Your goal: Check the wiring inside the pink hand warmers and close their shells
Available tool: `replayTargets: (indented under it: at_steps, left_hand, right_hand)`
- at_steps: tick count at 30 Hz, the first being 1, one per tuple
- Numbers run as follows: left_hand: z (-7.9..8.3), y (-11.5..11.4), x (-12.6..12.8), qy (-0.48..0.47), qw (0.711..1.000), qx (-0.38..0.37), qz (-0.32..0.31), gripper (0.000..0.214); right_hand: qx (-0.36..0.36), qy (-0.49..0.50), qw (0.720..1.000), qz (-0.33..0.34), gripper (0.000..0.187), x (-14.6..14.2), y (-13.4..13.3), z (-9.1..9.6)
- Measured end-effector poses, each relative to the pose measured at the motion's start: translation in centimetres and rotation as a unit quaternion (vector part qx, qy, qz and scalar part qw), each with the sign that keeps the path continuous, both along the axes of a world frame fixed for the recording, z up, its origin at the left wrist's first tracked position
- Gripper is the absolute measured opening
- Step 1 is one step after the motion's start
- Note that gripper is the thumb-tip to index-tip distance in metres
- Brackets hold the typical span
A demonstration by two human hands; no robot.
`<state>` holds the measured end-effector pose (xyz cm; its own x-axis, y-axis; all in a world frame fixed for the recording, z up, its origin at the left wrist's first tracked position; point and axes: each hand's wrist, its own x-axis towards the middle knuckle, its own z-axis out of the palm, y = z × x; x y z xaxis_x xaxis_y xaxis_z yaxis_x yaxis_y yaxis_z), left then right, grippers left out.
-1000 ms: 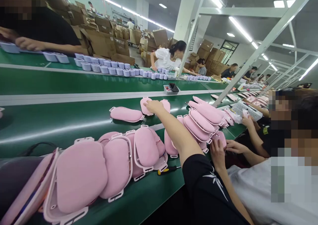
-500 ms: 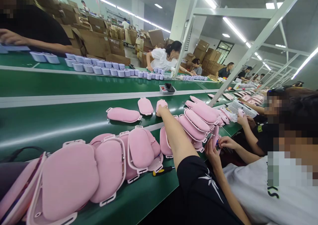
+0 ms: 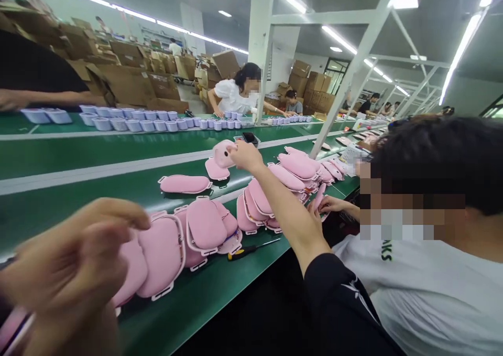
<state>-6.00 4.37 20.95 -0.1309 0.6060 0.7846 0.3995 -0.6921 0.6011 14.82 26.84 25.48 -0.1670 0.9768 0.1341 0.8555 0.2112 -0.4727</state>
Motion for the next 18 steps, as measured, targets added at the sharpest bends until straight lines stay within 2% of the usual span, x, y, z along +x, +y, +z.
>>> replayTargets:
  at_steps: [1,2,4,5,6,8,9,11,13,14,16,18]
  left_hand:
    - [0.3,0.1,0.8,0.052,0.998,0.019,0.033,0.023]
    - [0.3,0.1,1.7,0.111,0.990,0.040,0.076,0.026]
    - [-1.2,-0.6,3.2,0.213,0.968,0.050,0.123,0.087]
    - [-2.7,-1.6,3.9,0.249,0.960,0.036,0.123,0.101]
    - [-4.6,-3.1,4.5,0.278,0.954,0.017,0.109,0.103]
    - [-9.1,-7.7,5.8,0.307,0.949,-0.042,0.058,0.093]
    - [-11.4,-10.5,6.6,0.290,0.953,-0.083,0.041,0.092]
    - [-15.7,-16.2,8.7,0.200,0.951,-0.234,0.013,0.099]
    - [-19.1,-21.1,11.1,0.062,0.910,-0.409,0.008,0.099]
    - [-20.5,-23.1,12.3,-0.004,0.884,-0.467,0.002,0.099]
    - [-22.4,-26.2,14.1,-0.169,0.837,-0.519,-0.041,0.101]
    - [-23.6,-28.2,15.0,-0.321,0.788,-0.517,-0.095,0.095]
  right_hand:
    - [0.010,0.027,1.000,0.010,0.037,1.2,-3.2,0.3]
    - [0.017,0.057,0.998,0.024,0.041,2.5,-6.6,0.2]
    - [0.023,0.126,0.990,0.061,0.051,5.3,-13.8,-1.5]
    - [0.012,0.212,0.972,0.104,0.055,6.7,-17.3,-2.8]
    - [-0.019,0.291,0.946,0.138,0.059,8.1,-20.6,-4.4]
    - [-0.105,0.370,0.906,0.177,0.063,10.3,-26.1,-8.0]
    - [-0.132,0.386,0.893,0.192,0.065,11.1,-28.4,-9.9]
    - [-0.187,0.385,0.873,0.232,0.071,11.9,-32.2,-13.8]
    - [-0.242,0.360,0.864,0.254,0.081,11.9,-35.2,-17.4]
    - [-0.267,0.347,0.863,0.251,0.085,11.8,-36.5,-19.0]
    - [-0.301,0.340,0.858,0.239,0.087,11.6,-38.4,-21.6]
    - [-0.315,0.354,0.850,0.230,0.077,11.6,-39.4,-23.3]
